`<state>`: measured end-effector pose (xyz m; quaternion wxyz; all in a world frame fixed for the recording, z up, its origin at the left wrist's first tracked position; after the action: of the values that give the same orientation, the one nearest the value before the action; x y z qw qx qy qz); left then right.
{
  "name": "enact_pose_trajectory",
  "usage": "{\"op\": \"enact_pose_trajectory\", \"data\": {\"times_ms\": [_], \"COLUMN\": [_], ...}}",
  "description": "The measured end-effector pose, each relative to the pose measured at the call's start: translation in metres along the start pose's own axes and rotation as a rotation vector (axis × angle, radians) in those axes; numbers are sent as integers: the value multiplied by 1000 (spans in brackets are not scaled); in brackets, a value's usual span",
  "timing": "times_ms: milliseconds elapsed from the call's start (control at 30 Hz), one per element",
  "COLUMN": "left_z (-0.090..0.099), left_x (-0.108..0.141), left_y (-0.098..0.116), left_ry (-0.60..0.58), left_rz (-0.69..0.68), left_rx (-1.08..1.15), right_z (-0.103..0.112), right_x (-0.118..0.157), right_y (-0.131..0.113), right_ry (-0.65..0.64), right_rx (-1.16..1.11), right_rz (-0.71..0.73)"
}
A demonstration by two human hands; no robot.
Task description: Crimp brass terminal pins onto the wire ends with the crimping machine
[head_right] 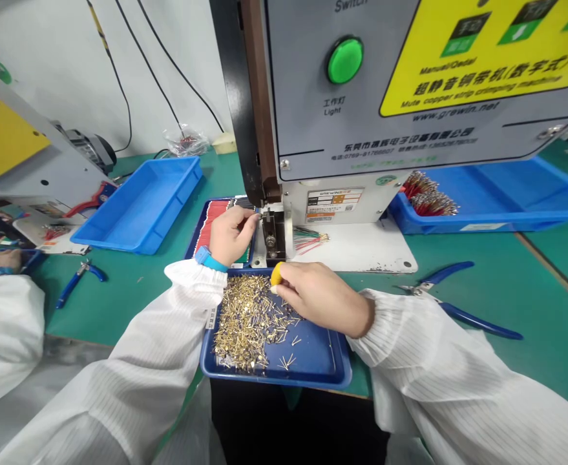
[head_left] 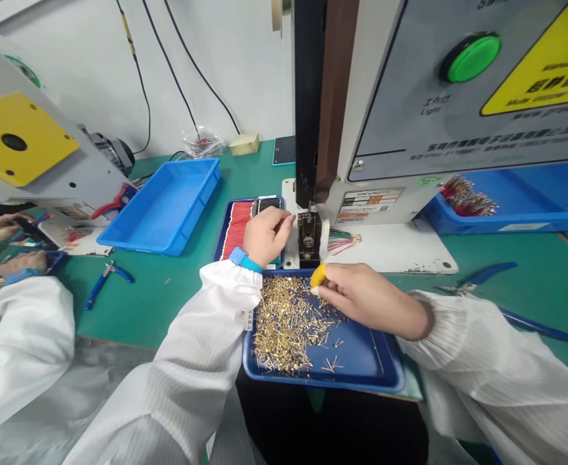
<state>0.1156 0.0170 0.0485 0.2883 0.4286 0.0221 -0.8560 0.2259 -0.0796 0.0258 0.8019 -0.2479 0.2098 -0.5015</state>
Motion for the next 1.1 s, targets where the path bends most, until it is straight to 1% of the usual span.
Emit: {"op": "enact_pose_trajectory", "data": {"times_ms": [200,300,433,633,767,867,933,1000,1067,1100], "left_z": [-2,-3,-4,0,2,3,4,5,6,7], "left_x": [-1,0,1,2,2,3,3,3,3,3], "left_y": [2,1,-2,0,-3,-4,-5,-5,-5,-5], "left_ry": [-15,-23,-41,-66,-56,-56,-59,-60,-53,-48], "left_rz": [-16,0,25,37,57,85,107,113,110,108], "left_rx": [1,3,11,-13,4,20,31,39,42,43], "right_z": [0,-1,-4,-7,-8,-2,6,18,27,28], "right_x": [1,1,1,3,1,-2,-4,-3,6,15], "right_y": [-4,-4,-4,-9,-5,-8,-13,-19,-28,-36], "right_ry": [-4,-2,-17,-36,-33,-6,28,91,140,143], "right_rx": [44,66,51,25,40,29,10,33,101,137], "right_rz": [44,53,53,61,2,1,23,18,-2,2]}}
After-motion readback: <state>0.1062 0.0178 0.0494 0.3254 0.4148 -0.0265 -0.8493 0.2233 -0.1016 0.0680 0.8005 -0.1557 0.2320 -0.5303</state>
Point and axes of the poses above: each hand's wrist, its own x-axis away from the middle knuckle, its own z-axis out of the back of the hand, y = z × x, the point moved 9 cm from there along -x, towards the middle knuckle, and after that the axes turned 13 degrees about -z, right-handed, at the moved point
